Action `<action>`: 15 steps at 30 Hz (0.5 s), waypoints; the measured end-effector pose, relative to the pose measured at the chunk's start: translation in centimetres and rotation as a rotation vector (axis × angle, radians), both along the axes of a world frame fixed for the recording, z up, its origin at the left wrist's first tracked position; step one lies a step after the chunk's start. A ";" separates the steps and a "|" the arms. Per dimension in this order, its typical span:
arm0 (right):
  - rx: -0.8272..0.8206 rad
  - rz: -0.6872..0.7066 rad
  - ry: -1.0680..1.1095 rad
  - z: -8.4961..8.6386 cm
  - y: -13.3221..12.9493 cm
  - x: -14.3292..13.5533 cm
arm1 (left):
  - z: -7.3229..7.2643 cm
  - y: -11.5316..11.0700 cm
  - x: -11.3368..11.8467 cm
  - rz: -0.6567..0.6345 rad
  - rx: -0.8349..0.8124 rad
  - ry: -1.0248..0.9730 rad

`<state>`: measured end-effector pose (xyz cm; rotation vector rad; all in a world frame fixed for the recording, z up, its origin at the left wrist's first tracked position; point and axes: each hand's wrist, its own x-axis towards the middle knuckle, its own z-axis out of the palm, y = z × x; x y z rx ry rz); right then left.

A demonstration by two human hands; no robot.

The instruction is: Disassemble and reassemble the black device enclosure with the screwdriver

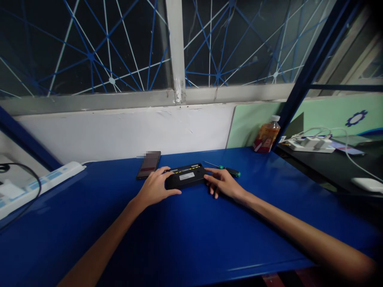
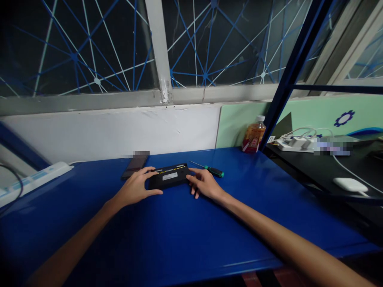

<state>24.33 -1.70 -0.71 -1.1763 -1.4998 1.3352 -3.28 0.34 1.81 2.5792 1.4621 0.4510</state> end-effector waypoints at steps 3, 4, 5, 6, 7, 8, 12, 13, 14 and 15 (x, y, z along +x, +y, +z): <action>0.039 0.011 -0.065 0.0 0.0 0.0 | 0.2 0.0 0.0 0.003 -0.013 0.001; 0.042 0.011 -0.079 0.1 0.0 0.0 | 0.2 0.0 -0.1 0.006 -0.016 0.000; 0.040 0.008 -0.089 0.3 -0.1 0.0 | 0.2 0.0 -0.1 0.010 -0.019 -0.003; 0.033 0.002 -0.095 0.4 -0.1 -0.1 | 0.2 0.0 -0.1 0.010 -0.021 -0.006; 0.023 -0.004 -0.099 0.6 -0.2 -0.1 | 0.2 0.1 -0.1 0.009 -0.021 -0.012; 0.013 -0.012 -0.101 0.7 -0.2 -0.1 | 0.2 0.1 -0.1 0.007 -0.019 -0.020; -0.020 -0.027 -0.106 0.9 -0.2 -0.1 | 0.2 0.1 -0.1 -0.003 -0.008 -0.038; -0.027 -0.025 -0.113 0.9 -0.1 -0.1 | 0.3 0.1 -0.1 0.001 -0.005 -0.035; -0.033 -0.022 -0.123 0.9 -0.1 -0.1 | 0.3 0.1 0.0 0.004 -0.003 -0.032; -0.037 -0.019 -0.135 0.9 0.0 -0.1 | 0.4 0.0 0.0 0.007 -0.002 -0.027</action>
